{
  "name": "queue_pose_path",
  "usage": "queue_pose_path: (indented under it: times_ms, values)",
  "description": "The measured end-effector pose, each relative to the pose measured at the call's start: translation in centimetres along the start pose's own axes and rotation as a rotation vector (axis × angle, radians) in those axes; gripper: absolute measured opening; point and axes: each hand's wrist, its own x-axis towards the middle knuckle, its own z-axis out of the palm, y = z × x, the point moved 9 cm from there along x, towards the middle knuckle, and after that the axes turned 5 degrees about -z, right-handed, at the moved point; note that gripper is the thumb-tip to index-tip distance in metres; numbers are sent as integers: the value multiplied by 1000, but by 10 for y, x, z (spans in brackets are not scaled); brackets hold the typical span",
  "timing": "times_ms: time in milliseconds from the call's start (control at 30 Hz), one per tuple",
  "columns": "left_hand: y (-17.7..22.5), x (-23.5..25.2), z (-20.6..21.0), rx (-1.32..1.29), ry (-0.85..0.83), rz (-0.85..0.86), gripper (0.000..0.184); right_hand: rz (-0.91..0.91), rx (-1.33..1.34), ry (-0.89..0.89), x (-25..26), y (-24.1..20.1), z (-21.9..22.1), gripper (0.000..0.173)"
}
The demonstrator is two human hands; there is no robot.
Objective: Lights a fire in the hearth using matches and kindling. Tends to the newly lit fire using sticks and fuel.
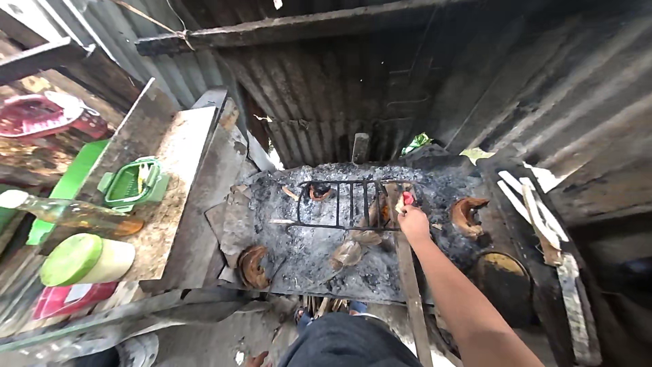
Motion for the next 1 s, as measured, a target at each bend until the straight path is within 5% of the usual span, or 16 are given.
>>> queue_pose_path:
  times_ms: [200, 367, 800, 1000]
  values:
    - [-5, 7, 4, -50, 12, -17, 58, -18, -148, -77, 8, -6, 8, 32]
    - [5, 2, -2, -80, 0, 0, 55, -133, 6, 57, -7, -16, 1, 39]
    - [-2, 29, -57, -117, 150, 19, 50, -731, 394, 204, -211, -59, 55, 24]
    - [24, 38, -123, -195, 344, 112, 48, -703, 390, 155, -252, -51, 78, 25]
